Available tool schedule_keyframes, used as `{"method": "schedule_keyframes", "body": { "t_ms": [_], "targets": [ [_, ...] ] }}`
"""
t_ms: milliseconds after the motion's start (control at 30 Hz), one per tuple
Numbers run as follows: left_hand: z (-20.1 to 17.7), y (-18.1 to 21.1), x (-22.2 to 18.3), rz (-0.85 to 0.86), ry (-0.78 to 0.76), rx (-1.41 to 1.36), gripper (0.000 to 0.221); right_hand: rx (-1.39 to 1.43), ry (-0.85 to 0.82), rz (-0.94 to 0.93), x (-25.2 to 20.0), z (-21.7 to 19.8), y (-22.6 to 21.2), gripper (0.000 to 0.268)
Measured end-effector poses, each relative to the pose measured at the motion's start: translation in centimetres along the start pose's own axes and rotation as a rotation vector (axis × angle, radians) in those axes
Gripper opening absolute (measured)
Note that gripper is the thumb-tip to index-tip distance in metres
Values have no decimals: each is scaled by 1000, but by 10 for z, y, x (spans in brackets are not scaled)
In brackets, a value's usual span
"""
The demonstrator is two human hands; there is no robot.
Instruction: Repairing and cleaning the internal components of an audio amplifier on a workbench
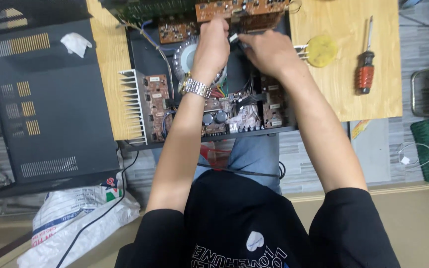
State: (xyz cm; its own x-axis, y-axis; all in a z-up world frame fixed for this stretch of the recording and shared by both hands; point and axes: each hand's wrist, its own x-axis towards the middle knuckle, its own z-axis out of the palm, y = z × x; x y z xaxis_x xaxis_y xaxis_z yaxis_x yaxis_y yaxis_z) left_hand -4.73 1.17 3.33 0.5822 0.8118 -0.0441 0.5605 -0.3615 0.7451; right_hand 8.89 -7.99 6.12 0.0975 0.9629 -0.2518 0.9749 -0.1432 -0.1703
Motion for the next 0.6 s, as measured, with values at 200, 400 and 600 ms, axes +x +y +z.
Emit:
{"method": "schedule_keyframes", "body": {
  "t_ms": [200,400,600],
  "targets": [
    [9,-16,4,128,68,2,32,42,77,-54,-1,4,4,37],
    [21,-24,11,232,188,16,15,202,149,-75,-6,0,5,25],
    [20,-19,9,211,199,-19,20,250,246,-143,2,12,15,11]
  ]
}}
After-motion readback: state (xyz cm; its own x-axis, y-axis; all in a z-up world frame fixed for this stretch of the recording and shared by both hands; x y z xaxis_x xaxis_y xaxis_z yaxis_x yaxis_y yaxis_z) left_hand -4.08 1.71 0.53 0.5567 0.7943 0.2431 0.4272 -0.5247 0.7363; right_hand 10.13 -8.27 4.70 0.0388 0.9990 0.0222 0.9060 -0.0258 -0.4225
